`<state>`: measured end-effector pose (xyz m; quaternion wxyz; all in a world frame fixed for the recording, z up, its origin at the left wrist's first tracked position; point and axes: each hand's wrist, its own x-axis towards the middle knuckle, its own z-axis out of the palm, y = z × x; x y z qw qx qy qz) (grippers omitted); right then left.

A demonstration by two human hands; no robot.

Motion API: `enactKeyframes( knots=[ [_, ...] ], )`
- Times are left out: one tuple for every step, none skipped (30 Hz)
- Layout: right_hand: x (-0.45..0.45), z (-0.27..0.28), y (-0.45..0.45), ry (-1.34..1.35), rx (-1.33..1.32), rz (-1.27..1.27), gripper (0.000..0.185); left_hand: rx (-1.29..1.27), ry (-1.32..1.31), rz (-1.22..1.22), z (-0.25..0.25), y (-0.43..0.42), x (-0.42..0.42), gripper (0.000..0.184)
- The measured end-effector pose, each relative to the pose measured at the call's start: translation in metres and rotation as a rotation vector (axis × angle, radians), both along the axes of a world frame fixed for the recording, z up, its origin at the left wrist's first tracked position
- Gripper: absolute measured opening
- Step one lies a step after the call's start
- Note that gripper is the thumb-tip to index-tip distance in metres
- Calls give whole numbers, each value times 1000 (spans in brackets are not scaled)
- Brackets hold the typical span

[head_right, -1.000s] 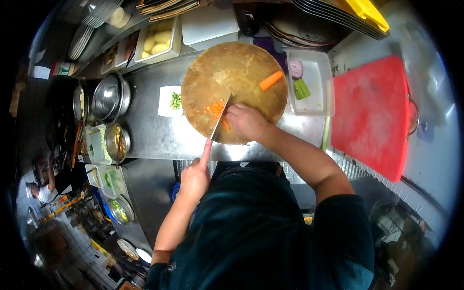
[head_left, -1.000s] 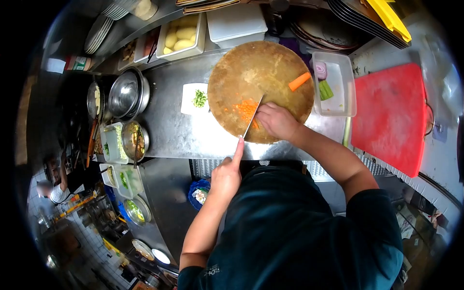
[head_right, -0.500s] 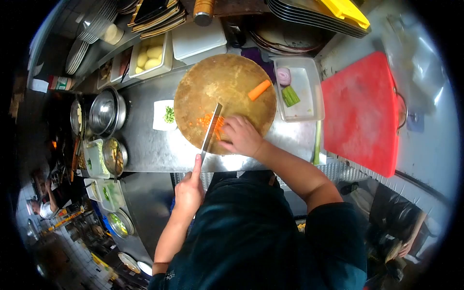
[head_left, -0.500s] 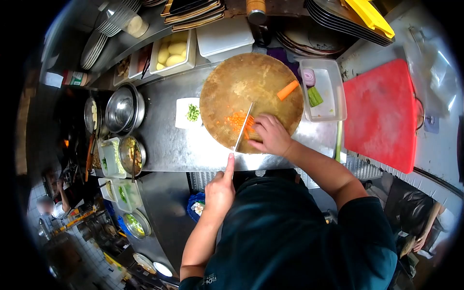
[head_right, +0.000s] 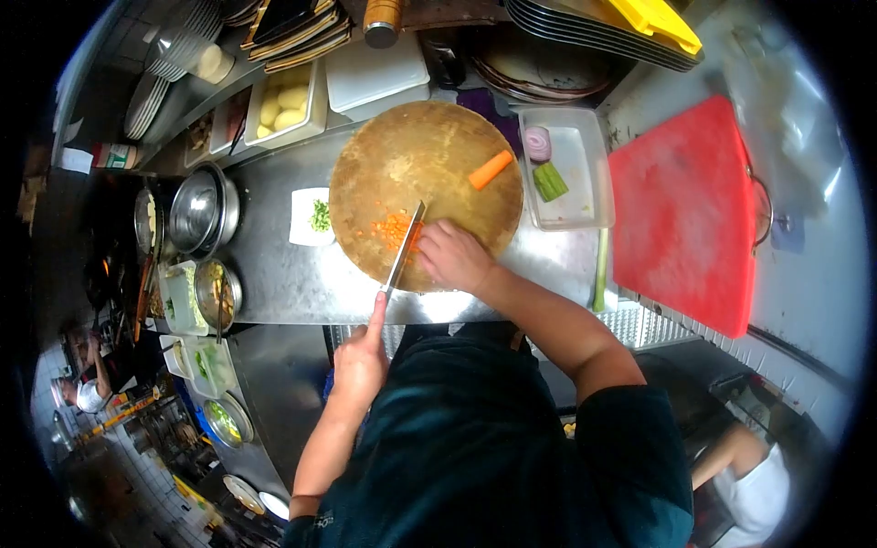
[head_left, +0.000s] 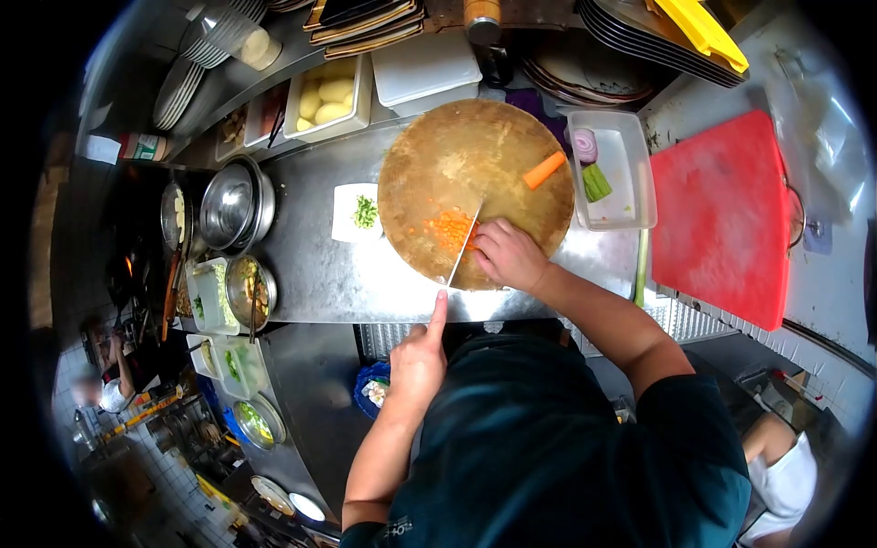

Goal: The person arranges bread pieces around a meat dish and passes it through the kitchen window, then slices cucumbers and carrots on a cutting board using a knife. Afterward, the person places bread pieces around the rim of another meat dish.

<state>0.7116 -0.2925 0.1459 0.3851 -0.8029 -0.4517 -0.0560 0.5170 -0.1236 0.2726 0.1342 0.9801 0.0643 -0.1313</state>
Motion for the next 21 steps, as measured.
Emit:
enactKeyframes(
  knots=[
    [2, -1, 1, -13, 6, 5, 16, 12, 22, 1, -1, 0, 1, 89],
    [3, -2, 1, -25, 12, 10, 14, 5, 9, -1, -1, 0, 2, 89],
    [3, -3, 1, -32, 17, 14, 13, -4, -1, -3, 0, 0, 2, 90],
    [1, -5, 1, -31, 10, 23, 13, -12, -7, -5, 0, 0, 2, 90],
    [2, -5, 1, -36, 6, 32, 12, -23, -5, -1, -1, 1, 4, 90],
    [3, -5, 1, -40, 1, 40, 12, -34, -2, 1, -4, 1, 7, 91],
    [3, -5, 0, -37, -2, 40, 13, -46, 5, 4, -7, 0, 8, 91],
    [3, -3, 0, -34, -5, 41, 14, -44, 15, 12, -12, -2, 10, 92],
    [4, -1, 0, -38, -6, 42, 15, -40, 18, 21, -20, -4, 14, 93],
    [5, -2, 1, -33, 0, 45, 14, -37, 17, 29, -26, -5, 18, 93],
    [6, -3, 1, -30, 3, 46, 14, -24, 16, 21, -27, -4, 17, 94],
    [5, -4, -1, -23, 5, 50, 14, -39, -9, 24, -26, -3, 14, 93],
    [4, -5, -2, -15, 2, 57, 14, -50, -36, 29, -24, -1, 10, 92],
    [6, -5, -2, -9, 0, 59, 14, -60, -64, 29, -20, 1, 12, 91],
    [5, -4, -2, 5, -3, 60, 14, -51, -56, 27, -15, 0, 10, 92],
    [4, -4, -3, 4, -2, 59, 14, -43, -46, 27, -8, -1, 7, 92],
    [5, -3, -3, 1, 0, 59, 14, -34, -38, 28, -1, -2, 7, 92],
    [5, -2, -2, 0, 3, 61, 14, -35, -32, 14, 4, -3, 7, 92],
    [6, -2, -1, -19, 4, 56, 13, -35, -27, -1, 8, -3, 7, 92],
    [6, -2, 0, -36, 5, 48, 11, -37, -21, -18, 10, -2, 7, 92],
    [6, -3, 0, -52, 4, 39, 10, -35, -6, -15, 8, -2, 8, 92]
  ],
)
